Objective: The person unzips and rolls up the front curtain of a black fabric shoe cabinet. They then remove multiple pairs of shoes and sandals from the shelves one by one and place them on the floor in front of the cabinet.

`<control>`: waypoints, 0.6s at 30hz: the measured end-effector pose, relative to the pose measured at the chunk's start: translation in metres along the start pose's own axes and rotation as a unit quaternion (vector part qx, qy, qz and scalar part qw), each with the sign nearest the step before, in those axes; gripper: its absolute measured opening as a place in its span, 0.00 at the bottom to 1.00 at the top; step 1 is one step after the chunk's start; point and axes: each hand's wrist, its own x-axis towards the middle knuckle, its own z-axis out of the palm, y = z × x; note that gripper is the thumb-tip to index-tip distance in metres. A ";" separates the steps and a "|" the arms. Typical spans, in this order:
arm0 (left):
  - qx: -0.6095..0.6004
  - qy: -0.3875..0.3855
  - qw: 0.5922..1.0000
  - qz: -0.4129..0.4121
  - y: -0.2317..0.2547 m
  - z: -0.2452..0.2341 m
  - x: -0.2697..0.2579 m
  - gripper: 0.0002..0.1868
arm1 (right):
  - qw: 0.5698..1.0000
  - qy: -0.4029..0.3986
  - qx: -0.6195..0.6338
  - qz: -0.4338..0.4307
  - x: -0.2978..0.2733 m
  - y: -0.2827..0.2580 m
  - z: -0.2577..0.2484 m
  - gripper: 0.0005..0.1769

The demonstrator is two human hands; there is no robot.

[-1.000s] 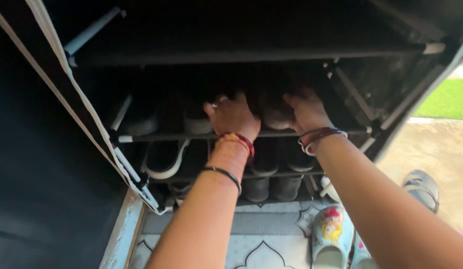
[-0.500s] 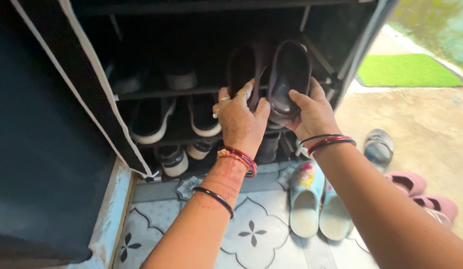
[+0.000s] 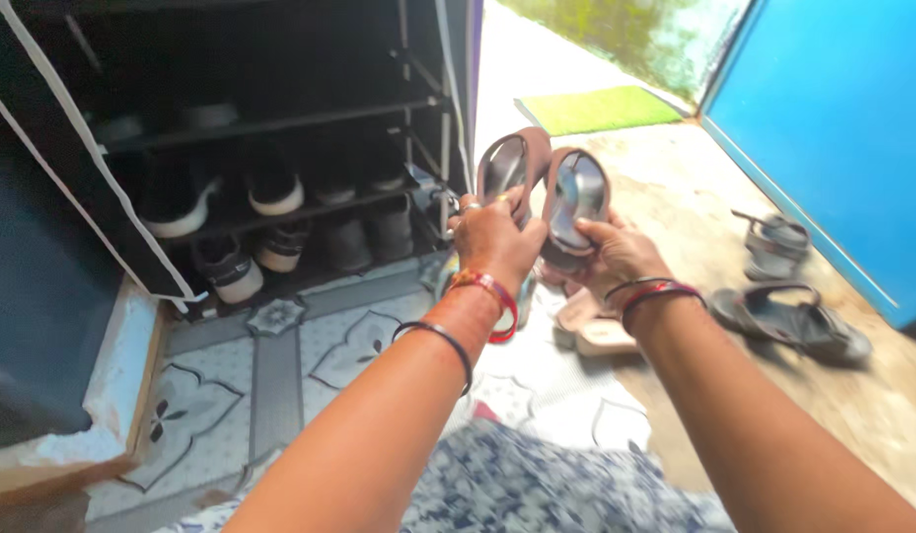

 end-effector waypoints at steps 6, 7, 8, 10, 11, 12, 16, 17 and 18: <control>-0.008 -0.065 0.998 0.018 0.052 0.051 -0.039 0.23 | 0.994 0.080 0.021 -0.072 -0.049 -0.005 -0.071 0.19; -0.027 -0.077 0.997 0.018 0.056 0.062 -0.046 0.23 | 0.992 0.097 0.037 -0.067 -0.055 0.000 -0.084 0.20; -0.022 -0.093 0.995 0.011 0.059 0.076 -0.050 0.22 | 0.990 0.114 0.054 -0.063 -0.059 0.006 -0.096 0.21; -0.008 -0.136 0.991 -0.010 0.056 0.105 -0.063 0.22 | 0.986 0.130 0.077 -0.076 -0.065 0.026 -0.123 0.23; -0.011 -0.130 0.991 0.014 0.053 0.121 -0.066 0.22 | 0.984 0.126 0.080 -0.099 -0.062 0.033 -0.136 0.24; -0.014 -0.124 0.991 0.038 0.048 0.136 -0.067 0.22 | 0.982 0.122 0.082 -0.122 -0.057 0.041 -0.150 0.25; -0.054 -0.170 0.982 0.067 0.031 0.205 -0.076 0.24 | 0.968 0.212 0.052 -0.124 -0.042 0.074 -0.229 0.32; -0.064 -0.190 0.977 0.068 0.030 0.222 -0.078 0.24 | 0.962 0.218 0.047 -0.160 -0.037 0.081 -0.248 0.33; -0.074 -0.210 0.973 0.068 0.030 0.238 -0.082 0.24 | 0.954 0.222 0.040 -0.195 -0.034 0.091 -0.266 0.35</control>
